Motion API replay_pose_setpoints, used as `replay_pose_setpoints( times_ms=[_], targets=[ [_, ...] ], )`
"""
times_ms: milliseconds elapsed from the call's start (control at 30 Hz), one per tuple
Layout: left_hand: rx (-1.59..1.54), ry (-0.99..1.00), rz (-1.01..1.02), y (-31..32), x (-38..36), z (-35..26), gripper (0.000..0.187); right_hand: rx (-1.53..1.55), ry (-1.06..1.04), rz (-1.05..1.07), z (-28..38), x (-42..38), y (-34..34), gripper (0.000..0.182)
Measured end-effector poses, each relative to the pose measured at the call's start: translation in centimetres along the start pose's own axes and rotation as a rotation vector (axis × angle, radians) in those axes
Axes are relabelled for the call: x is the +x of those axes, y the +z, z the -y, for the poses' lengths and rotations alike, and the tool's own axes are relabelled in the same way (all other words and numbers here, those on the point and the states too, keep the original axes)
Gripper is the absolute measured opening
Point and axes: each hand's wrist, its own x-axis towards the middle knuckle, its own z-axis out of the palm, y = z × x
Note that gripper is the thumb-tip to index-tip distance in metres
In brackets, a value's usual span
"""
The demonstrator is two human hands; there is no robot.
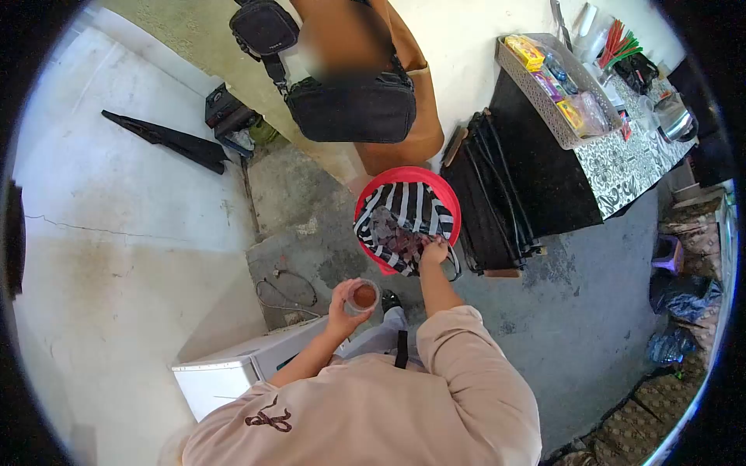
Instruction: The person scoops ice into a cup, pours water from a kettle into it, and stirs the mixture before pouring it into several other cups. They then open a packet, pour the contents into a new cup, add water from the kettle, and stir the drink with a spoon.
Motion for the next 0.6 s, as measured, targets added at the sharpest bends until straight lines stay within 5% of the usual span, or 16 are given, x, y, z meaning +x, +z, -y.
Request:
replay_pose_setpoints(
  times_ms=[333,400,600],
  targets=[
    [-0.105,-0.054,-0.045,0.6,0.4,0.9,0.07,0.068,0.018,0.233,3.3,-3.5,-2.1,0.021],
    [0.031,0.03,-0.054,0.5,0.6,1.1,0.07,0.038,0.022,0.388,5.2,-5.0,-3.1,0.023],
    [-0.295,-0.06,-0.148,2.1,1.5,1.1,0.077,-0.021,-0.069,0.576,16.0,-15.3,-1.5,0.021]
  ],
)
